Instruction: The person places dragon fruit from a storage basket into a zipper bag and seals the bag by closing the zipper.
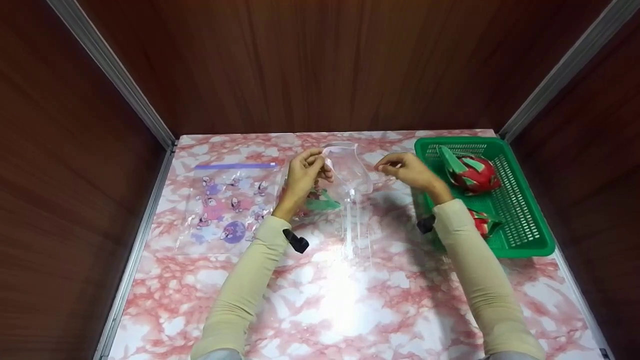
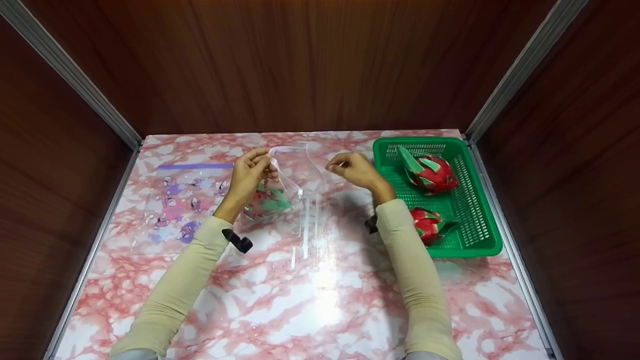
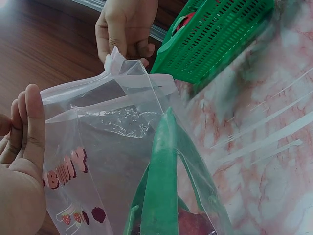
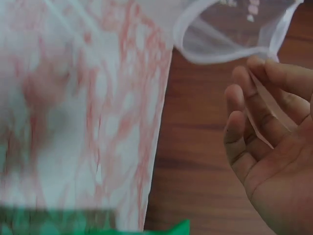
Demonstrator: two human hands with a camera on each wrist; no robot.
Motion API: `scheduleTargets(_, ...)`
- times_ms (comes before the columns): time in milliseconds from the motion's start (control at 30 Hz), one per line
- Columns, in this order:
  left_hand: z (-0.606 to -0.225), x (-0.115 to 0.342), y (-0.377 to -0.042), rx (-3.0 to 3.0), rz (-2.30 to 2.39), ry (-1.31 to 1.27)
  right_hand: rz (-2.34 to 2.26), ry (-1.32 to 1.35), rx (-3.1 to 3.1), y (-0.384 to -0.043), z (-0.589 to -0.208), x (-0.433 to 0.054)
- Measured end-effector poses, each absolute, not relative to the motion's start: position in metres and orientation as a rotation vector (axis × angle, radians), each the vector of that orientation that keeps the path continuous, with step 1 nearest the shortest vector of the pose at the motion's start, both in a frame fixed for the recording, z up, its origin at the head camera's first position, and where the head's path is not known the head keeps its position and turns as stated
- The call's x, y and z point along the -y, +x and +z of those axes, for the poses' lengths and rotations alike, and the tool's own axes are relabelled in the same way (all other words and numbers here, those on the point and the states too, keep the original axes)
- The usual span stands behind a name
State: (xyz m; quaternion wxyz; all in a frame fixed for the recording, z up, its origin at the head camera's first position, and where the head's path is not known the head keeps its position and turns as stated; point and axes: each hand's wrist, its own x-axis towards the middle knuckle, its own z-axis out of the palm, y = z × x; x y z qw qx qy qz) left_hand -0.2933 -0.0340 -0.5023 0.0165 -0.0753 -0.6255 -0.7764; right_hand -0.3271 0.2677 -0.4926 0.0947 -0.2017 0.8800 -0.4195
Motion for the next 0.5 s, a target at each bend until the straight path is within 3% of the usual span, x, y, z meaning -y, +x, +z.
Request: scheduleTargets(500,-0.502,0.037,-0.293,1.957,-2.389,-0.243,-1.276,-0.456,-2.712,-0.330,-0.494,-0.319)
